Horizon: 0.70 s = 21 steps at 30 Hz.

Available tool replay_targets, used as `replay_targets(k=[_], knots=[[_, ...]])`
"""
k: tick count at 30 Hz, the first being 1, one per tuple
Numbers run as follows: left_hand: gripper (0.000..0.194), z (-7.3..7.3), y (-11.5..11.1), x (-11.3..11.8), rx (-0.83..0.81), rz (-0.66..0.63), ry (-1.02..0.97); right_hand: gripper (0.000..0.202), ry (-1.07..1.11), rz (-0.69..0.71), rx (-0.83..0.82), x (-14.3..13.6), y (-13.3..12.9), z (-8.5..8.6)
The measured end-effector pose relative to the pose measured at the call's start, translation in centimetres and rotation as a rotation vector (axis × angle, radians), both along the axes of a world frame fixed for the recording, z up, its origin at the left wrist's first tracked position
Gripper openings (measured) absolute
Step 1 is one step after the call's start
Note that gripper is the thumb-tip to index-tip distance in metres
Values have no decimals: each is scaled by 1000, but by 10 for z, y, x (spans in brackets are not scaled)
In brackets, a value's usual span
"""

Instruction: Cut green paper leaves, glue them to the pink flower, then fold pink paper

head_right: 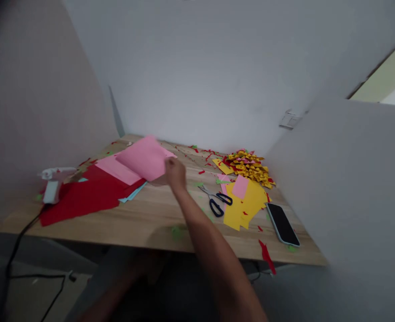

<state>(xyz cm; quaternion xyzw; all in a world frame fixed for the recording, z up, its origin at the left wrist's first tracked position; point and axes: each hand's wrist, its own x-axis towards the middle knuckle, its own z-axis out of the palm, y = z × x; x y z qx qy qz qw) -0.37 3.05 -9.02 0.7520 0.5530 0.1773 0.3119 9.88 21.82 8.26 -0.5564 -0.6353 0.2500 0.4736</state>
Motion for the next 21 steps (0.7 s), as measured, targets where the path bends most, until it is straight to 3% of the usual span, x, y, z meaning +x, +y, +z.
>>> replay_targets(k=[2, 5, 8, 11, 16, 21], knots=[[17, 9, -15, 19, -17, -122, 28, 30, 173, -157, -26, 48, -7, -4], [30, 48, -37, 52, 28, -371, 25, 25, 419, -308, -49, 97, -30, -13], [27, 93, -45, 70, 238, -541, 35, 24, 597, -329, -46, 113, -67, -22], [20, 119, -30, 59, 436, -516, 98, 30, 686, -310, -27, 114, -100, -35], [16, 115, 28, 20, 478, -374, 118, 27, 682, -314, 9, 110, -118, -63], [25, 102, 72, 9, 461, -132, -12, 31, 539, -265, 45, 100, -116, -78]])
